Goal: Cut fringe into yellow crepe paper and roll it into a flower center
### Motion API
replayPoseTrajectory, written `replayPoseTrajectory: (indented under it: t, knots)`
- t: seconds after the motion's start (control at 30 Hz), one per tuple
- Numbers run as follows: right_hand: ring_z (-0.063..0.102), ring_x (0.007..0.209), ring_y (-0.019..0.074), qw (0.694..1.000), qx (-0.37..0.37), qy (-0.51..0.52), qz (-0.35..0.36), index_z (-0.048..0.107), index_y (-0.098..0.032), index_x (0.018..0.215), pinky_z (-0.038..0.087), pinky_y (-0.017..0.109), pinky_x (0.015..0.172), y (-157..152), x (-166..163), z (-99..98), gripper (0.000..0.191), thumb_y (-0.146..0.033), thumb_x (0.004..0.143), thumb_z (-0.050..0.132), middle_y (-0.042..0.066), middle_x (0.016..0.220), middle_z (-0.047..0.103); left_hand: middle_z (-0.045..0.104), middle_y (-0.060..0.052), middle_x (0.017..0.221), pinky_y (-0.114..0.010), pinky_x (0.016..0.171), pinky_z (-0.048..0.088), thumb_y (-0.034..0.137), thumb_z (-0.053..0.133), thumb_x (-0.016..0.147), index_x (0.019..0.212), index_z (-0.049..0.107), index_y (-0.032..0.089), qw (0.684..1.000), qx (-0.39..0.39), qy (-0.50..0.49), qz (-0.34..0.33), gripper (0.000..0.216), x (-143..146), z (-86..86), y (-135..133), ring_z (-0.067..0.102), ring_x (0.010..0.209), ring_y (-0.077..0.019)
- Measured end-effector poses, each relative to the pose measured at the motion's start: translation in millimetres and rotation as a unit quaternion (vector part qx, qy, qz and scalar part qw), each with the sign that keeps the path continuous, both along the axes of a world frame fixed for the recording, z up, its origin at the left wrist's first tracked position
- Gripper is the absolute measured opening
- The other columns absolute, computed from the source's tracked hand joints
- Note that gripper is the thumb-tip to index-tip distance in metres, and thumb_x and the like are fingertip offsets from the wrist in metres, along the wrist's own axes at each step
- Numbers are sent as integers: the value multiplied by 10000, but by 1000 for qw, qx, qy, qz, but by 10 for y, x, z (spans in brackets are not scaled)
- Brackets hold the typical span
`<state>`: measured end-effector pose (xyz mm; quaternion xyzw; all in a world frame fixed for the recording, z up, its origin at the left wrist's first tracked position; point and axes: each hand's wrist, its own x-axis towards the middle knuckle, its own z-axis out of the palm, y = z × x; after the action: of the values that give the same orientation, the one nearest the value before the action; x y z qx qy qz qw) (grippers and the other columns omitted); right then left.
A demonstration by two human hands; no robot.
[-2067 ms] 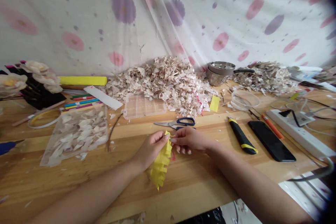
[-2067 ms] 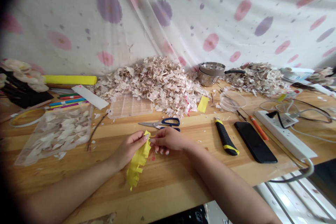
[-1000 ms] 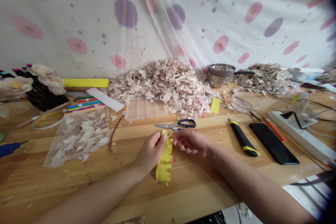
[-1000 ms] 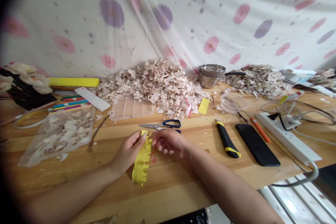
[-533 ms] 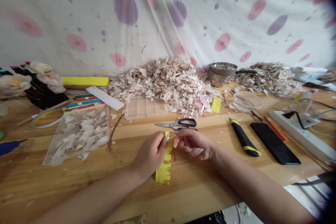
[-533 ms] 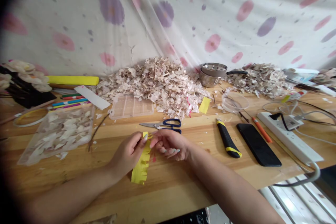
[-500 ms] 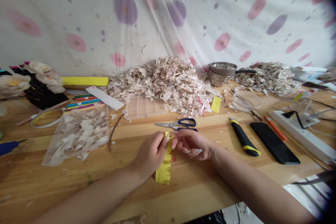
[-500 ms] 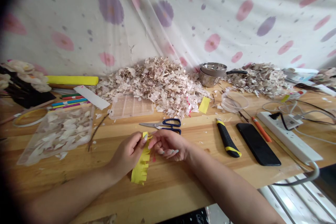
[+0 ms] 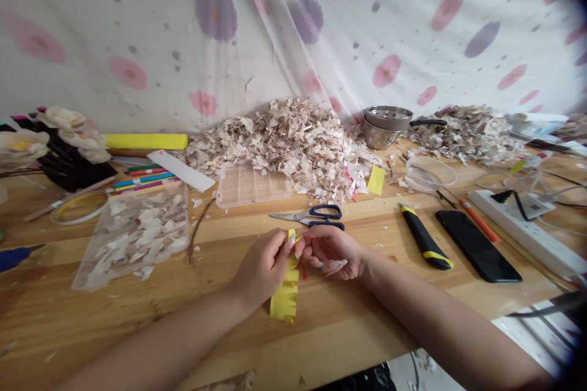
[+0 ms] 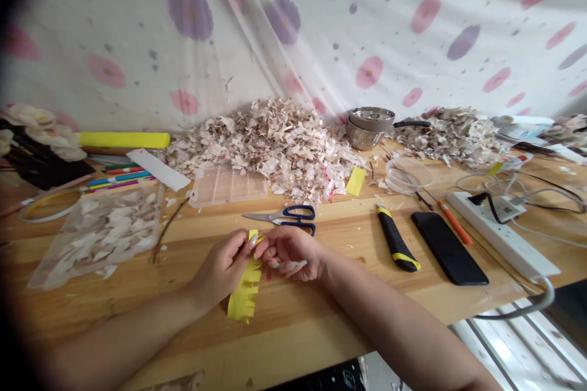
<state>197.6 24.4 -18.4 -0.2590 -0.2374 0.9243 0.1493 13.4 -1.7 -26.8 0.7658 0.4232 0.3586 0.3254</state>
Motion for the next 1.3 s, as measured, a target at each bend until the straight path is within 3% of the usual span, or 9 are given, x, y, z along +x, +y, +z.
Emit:
replayPoseTrajectory:
  t: [0.23, 0.43, 0.6, 0.77, 0.8, 0.87, 1.0, 1.07, 1.3]
  knots:
    - [260, 240, 19, 1000, 17, -7, 2, 561, -114, 770, 139, 105, 208, -5, -7, 41, 164, -239, 771, 454, -38, 464, 513, 479, 23, 664, -253, 607, 335, 295, 399, 930, 701, 451, 209, 999, -32, -7, -1, 250, 1, -16, 1, 454, 625, -146]
    - [280, 267, 1, 982, 134, -115, -64, 549, -123, 707, 145, 104, 237, -42, -10, 152, 140, -246, 752, 600, -66, 468, 500, 544, -1, 717, -266, 649, 373, 391, 428, 917, 767, 524, 199, 988, -131, -78, -9, 263, 21, -72, 25, 501, 697, -167]
    - [386, 325, 28, 917, 311, -240, -71, 546, -141, 720, 264, 117, 280, -50, 7, 160, 237, -357, 798, 606, -62, 483, 511, 582, -3, 693, -259, 652, 395, 465, 552, 835, 762, 580, 171, 932, -284, -217, -66, 305, 52, -46, 120, 530, 694, -163]
    - [404, 386, 44, 854, 445, -257, -77, 546, -146, 737, 331, 158, 371, -79, -6, 98, 273, -385, 868, 525, -54, 520, 490, 587, 11, 669, -228, 587, 383, 495, 654, 732, 746, 597, 163, 909, -335, -240, -64, 337, 40, -11, 195, 507, 613, -127]
    - [408, 408, 51, 831, 486, -259, -80, 554, -145, 740, 342, 169, 400, -81, -7, 89, 271, -369, 884, 505, -49, 529, 488, 589, 13, 677, -225, 590, 386, 490, 669, 717, 764, 604, 164, 906, -341, -245, -58, 336, 35, -10, 200, 510, 616, -125]
    - [437, 485, 71, 757, 587, -275, -86, 579, -143, 751, 370, 194, 482, -78, 1, 83, 247, -314, 901, 483, -27, 572, 511, 593, 12, 686, -222, 599, 392, 477, 686, 701, 784, 613, 162, 900, -351, -254, -47, 334, 27, -6, 202, 519, 626, -124]
    - [495, 650, 121, 562, 768, -301, -67, 616, -138, 794, 385, 241, 624, -49, 50, 104, 217, -210, 911, 447, 42, 722, 596, 602, 5, 669, -221, 599, 399, 445, 700, 699, 770, 626, 153, 894, -360, -263, -32, 310, 26, 10, 200, 532, 621, -125]
    - [501, 659, 131, 488, 814, -312, -48, 624, -137, 824, 366, 247, 621, -33, 79, 116, 229, -191, 918, 422, 59, 746, 602, 619, -2, 683, -227, 613, 410, 433, 696, 706, 787, 637, 155, 894, -359, -268, -25, 295, 29, 15, 203, 549, 638, -133]
    - [509, 653, 145, 277, 894, -352, 18, 620, -137, 906, 312, 268, 587, -25, 91, 112, 256, -200, 959, 378, 77, 778, 618, 627, -8, 682, -238, 604, 406, 426, 698, 693, 753, 640, 153, 900, -345, -267, -1, 285, 24, -24, 232, 556, 635, -144]
